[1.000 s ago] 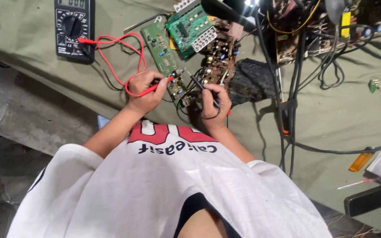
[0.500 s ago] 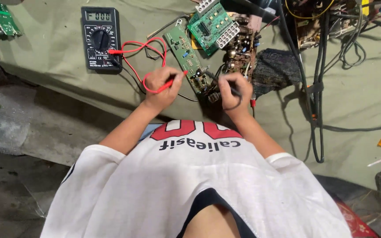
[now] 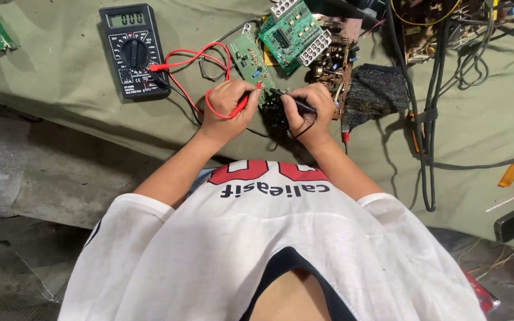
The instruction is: Diagnosing and repairing a CRT monitor by testing circuit board components with a multimeter.
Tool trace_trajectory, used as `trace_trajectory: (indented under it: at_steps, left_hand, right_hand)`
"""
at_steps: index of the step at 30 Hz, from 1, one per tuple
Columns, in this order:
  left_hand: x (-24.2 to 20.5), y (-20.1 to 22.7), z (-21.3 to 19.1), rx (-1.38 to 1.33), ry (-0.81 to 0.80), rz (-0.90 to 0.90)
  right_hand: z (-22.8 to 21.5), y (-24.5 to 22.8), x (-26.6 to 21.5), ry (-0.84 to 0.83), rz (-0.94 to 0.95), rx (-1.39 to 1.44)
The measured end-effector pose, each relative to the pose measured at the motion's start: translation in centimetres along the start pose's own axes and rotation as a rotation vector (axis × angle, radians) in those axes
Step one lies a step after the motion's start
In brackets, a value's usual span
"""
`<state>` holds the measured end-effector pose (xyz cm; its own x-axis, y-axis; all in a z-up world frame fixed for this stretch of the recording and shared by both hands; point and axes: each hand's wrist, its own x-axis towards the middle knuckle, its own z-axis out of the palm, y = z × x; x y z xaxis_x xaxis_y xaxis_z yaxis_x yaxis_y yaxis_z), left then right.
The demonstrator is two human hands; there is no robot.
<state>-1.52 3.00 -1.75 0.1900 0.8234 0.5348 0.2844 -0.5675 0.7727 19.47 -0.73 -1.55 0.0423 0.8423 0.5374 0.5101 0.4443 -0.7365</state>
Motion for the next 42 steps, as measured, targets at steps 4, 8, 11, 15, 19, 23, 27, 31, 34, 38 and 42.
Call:
trace_trajectory:
  at_steps: [4, 8, 11, 15, 19, 23, 27, 31, 34, 38, 42]
  left_hand:
    - [-0.3, -0.2, 0.0, 0.017, 0.004, 0.017]
    - [-0.8, -1.1, 0.2, 0.035, -0.015, 0.048]
    - [-0.8, -1.0, 0.1, 0.042, -0.015, 0.042]
    - [-0.8, -0.6, 0.0, 0.038, -0.003, 0.033]
    - [-0.7, -0.6, 0.0, 0.021, -0.005, 0.028]
    - [-0.7, -0.3, -0.2, 0.012, 0.001, 0.021]
    - [-0.8, -0.3, 0.1, 0.051, 0.028, 0.026]
    - [-0.6, 0.0, -0.1, 0.035, 0.032, 0.039]
    - [-0.6, 0.2, -0.2, 0.026, 0.03, 0.026]
    - [-0.3, 0.7, -0.6, 0.013, 0.019, 0.017]
    - [-0.4, 0.6, -0.5, -0.002, 0.021, -0.002]
  right_hand:
    - [0.1, 0.2, -0.1, -0.001, 0.008, -0.02]
    - [-0.1, 0.9, -0.3, -0.02, -0.017, -0.03]
    - [0.0, 0.5, -0.2, -0.006, 0.001, -0.01]
    - [0.0, 0.7, -0.5, -0.003, -0.006, 0.004]
    - [-0.1, 0.2, -0.2, -0.008, 0.007, 0.003]
    - [0.0, -0.6, 0.1, -0.016, 0.025, -0.005]
    - [0.1, 0.1, -0.4, -0.026, 0.0, -0.026]
    - [0.3, -0.8, 0.0, -0.026, 0.017, -0.008]
    - [0.2, -0.9, -0.2, -0.04, 0.02, 0.001]
    - [0.4, -0.1, -0.5, -0.021, 0.007, -0.012]
    - [0.5, -0.6, -0.4, -0.016, 0.013, 0.001]
